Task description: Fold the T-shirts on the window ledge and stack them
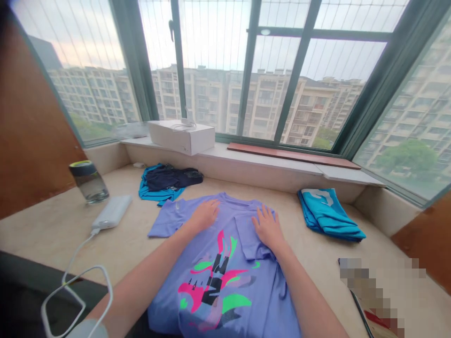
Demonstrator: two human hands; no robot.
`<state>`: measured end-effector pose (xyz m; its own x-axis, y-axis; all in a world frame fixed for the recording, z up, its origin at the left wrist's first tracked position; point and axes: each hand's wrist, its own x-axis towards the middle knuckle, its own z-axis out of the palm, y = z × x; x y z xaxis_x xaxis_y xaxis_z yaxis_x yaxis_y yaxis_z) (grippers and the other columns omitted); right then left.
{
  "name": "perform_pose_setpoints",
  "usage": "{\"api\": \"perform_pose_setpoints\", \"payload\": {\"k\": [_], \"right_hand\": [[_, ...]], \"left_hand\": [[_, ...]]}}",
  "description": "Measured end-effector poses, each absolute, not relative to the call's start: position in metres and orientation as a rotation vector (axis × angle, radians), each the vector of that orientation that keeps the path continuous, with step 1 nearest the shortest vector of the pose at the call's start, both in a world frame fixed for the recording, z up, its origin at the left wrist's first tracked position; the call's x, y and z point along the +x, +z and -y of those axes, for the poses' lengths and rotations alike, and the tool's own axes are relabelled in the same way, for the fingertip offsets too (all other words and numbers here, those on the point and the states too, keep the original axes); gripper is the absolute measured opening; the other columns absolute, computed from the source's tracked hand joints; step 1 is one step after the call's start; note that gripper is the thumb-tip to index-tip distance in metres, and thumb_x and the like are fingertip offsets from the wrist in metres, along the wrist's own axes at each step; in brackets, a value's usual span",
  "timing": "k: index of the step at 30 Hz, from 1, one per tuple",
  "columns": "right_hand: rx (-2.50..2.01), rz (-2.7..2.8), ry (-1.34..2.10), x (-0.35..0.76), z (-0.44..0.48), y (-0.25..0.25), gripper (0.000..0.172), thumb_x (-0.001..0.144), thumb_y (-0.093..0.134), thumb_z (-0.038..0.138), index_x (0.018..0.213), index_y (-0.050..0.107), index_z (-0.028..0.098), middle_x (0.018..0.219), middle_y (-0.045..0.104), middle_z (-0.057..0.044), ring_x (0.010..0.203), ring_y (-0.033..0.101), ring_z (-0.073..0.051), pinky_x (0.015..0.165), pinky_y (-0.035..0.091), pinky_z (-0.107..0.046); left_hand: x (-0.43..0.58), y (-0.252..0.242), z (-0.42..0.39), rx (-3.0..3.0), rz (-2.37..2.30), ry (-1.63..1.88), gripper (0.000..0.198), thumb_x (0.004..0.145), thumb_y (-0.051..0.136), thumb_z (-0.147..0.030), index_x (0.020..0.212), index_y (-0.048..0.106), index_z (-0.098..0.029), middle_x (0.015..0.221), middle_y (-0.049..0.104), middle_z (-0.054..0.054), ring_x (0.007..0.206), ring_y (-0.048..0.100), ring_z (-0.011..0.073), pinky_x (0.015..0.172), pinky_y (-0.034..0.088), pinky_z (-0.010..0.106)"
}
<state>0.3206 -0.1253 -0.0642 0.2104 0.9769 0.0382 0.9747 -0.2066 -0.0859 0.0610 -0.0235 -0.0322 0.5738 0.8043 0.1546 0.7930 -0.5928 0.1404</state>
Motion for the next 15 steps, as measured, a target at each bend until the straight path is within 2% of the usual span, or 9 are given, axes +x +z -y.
{"api": "perform_pose_setpoints", "payload": {"k": [3,6,9,12,15], "right_hand": [[-2.178,2.125,0.228,0.308,0.138,-0.066,0.065,0.105,0.020,0.054,0.160,0.029,0.022,0.168,0.019,-0.011,0.155,0.017,-0.029,0.123,0.016,-0.054],[-2.142,2.215,0.348,0.294,0.149,-0.068,0.070,0.103,0.020,0.061,0.162,0.020,0.024,0.169,0.013,-0.011,0.156,0.012,-0.028,0.123,0.014,-0.054],[-2.225,2.155,0.337,0.288,0.149,-0.068,0.072,0.102,0.021,0.063,0.162,0.020,0.023,0.169,0.011,-0.011,0.156,0.011,-0.028,0.124,0.012,-0.053],[-2.286,2.065,0.321,0.291,0.141,-0.064,0.072,0.102,0.022,0.063,0.162,0.021,0.022,0.169,0.013,-0.013,0.156,0.012,-0.029,0.123,0.012,-0.054],[-2.262,2.041,0.388,0.295,0.138,-0.059,0.071,0.102,0.022,0.061,0.161,0.022,0.021,0.169,0.012,-0.015,0.156,0.010,-0.031,0.123,0.011,-0.057]], "left_hand": [[0.018,-0.015,0.015,2.686,-1.589,0.314,0.041,0.099,0.034,-0.018,0.127,0.065,-0.018,0.127,0.068,0.014,0.124,0.060,0.0270,0.112,0.037,0.040],[-0.034,-0.006,0.007,2.595,-1.863,0.257,0.038,0.097,0.037,-0.015,0.120,0.066,-0.010,0.119,0.068,0.023,0.122,0.059,0.0355,0.110,0.037,0.049],[-0.072,-0.006,0.003,2.516,-2.039,0.184,0.038,0.097,0.044,-0.022,0.127,0.062,-0.009,0.122,0.066,0.026,0.123,0.058,0.0389,0.108,0.038,0.051],[-0.087,-0.010,0.003,2.480,-2.092,0.133,0.047,0.095,0.048,-0.025,0.139,0.053,-0.010,0.128,0.065,0.025,0.124,0.059,0.0380,0.106,0.041,0.048],[-0.083,-0.012,0.006,2.450,-2.102,0.128,0.053,0.094,0.047,-0.022,0.146,0.046,-0.011,0.123,0.070,0.022,0.117,0.064,0.0355,0.103,0.043,0.047]]}}
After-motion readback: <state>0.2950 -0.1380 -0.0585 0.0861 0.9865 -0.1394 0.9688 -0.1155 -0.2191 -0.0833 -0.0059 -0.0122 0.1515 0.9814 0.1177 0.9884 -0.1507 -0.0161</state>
